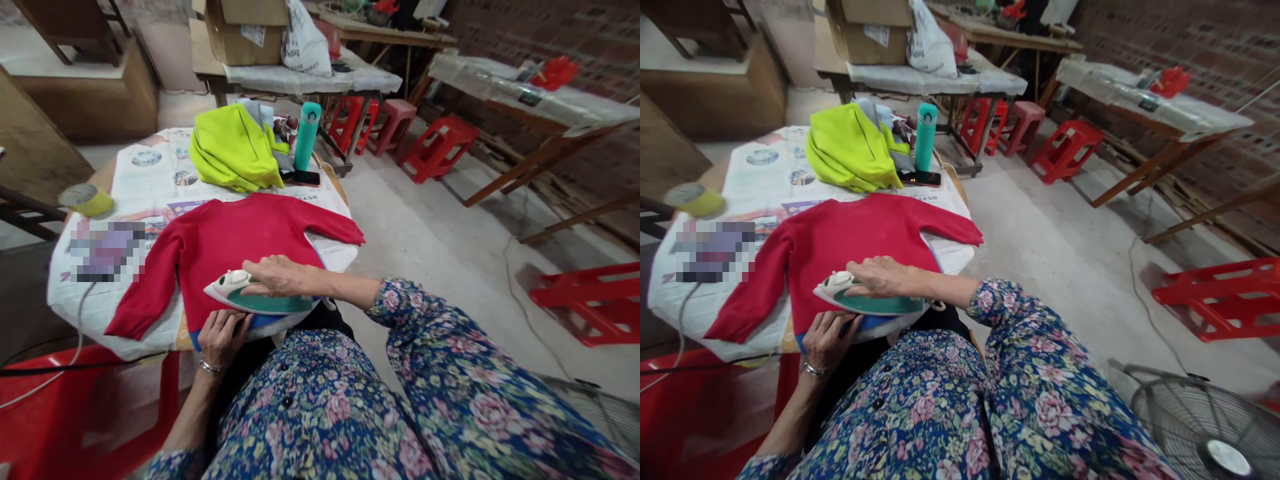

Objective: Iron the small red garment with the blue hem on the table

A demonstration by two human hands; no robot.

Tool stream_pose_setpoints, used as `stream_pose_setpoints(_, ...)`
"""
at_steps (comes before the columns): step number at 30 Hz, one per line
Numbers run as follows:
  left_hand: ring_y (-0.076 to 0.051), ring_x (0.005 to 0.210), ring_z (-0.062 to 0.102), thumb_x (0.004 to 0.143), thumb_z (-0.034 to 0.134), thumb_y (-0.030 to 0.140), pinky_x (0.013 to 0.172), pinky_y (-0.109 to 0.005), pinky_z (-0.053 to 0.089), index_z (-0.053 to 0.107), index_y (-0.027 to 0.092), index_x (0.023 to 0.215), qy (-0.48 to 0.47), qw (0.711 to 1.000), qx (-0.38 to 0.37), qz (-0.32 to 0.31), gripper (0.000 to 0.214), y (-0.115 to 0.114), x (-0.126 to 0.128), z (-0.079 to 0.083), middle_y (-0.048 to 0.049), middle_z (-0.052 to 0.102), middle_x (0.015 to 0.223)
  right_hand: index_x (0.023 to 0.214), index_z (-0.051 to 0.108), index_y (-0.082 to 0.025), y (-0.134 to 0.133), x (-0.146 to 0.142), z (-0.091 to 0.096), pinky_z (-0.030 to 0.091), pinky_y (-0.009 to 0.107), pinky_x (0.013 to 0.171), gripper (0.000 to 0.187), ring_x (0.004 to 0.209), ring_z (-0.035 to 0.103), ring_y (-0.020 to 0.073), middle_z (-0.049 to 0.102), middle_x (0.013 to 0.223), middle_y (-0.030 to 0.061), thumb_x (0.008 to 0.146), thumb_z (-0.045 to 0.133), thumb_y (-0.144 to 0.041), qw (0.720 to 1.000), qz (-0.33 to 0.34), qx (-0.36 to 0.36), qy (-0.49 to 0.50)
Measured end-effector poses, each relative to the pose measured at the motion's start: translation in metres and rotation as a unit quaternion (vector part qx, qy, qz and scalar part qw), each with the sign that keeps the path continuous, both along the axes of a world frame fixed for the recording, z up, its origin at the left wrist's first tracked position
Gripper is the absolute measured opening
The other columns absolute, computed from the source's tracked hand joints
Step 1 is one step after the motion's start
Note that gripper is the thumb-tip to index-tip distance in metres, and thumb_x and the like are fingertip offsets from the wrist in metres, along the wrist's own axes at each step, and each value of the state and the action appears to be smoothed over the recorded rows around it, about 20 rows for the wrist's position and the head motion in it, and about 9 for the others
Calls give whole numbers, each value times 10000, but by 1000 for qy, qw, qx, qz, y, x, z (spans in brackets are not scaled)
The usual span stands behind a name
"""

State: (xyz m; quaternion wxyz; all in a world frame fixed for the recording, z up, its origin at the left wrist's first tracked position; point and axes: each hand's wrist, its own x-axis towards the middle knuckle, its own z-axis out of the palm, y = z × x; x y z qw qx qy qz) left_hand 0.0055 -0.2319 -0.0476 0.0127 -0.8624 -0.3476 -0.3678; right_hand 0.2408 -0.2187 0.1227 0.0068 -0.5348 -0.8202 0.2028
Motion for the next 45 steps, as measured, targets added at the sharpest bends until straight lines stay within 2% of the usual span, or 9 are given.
stream_pose_setpoints(4,-200,718,651,1049,678,306,754,-334,508,714,266,799,7,1000,11,15,256,-1,2,5,-24,717,744,1355,678,-181,-27,33,-9,495,355,824,336,1066,770,327,828,1098,153,1119,696,-419,998,-61,-9,-5)
stream_pose_setpoints(9,-266,804,672,1069,550,415,699,-367,490,677,256,751,142,977,-115,114,378,6,25,20,-82,692,777,1363,669,-184,-34,68,-7,543,385,880,331,1127,782,347,829,1176,170,1111,664,-399,975,-220,-8,0)
stream_pose_setpoints(12,-335,976,709,1027,558,428,733,-408,524,769,229,929,200,952,-175,150,306,20,59,31,-163,769,1008,1390,652,-200,-16,83,-7,558,410,932,346,1144,778,350,822,1202,157,1097,645,-383,955,-292,23,46)
stream_pose_setpoints(14,-382,1189,699,1002,590,430,906,-483,576,802,205,1160,197,956,-176,125,348,32,88,33,-221,766,1303,1435,627,-214,2,91,-8,564,439,963,391,1133,775,352,822,1198,138,1079,645,-373,945,-312,52,78)
stream_pose_setpoints(19,-425,1601,490,1034,584,492,1324,-711,335,679,235,1557,183,967,-176,-20,591,54,134,19,-192,574,1707,1431,637,-228,55,97,-8,577,505,1028,396,1205,748,368,811,1258,135,1061,632,-370,938,-306,112,118)
stream_pose_setpoints(25,-402,1640,466,1076,539,514,1366,-740,256,626,268,1620,173,968,-176,-40,604,55,128,-2,-177,558,1726,1428,650,-223,97,92,-4,559,533,1117,382,1340,711,386,782,1407,152,1065,635,-341,954,-281,86,62)
stream_pose_setpoints(35,-413,1612,498,1062,554,453,1373,-754,241,693,207,1504,144,975,-166,-26,525,56,127,-15,-230,626,1633,1391,652,-206,152,90,0,560,532,1142,339,1416,657,390,712,1507,174,1097,582,-358,951,-300,74,-11)
stream_pose_setpoints(40,-376,1627,485,1053,498,329,1373,-724,271,658,252,1554,172,967,-184,-42,531,67,119,-14,-196,610,1663,1329,662,-177,150,90,5,558,478,1081,308,1351,676,387,725,1445,202,1094,598,-366,955,-291,48,-4)
stream_pose_setpoints(45,-430,1613,473,987,625,579,1372,-740,253,655,194,1535,166,967,-184,-55,670,68,122,-5,-233,602,1644,1297,669,-147,105,104,1,531,391,982,293,1177,713,314,767,1289,164,1102,605,-355,973,-225,58,15)
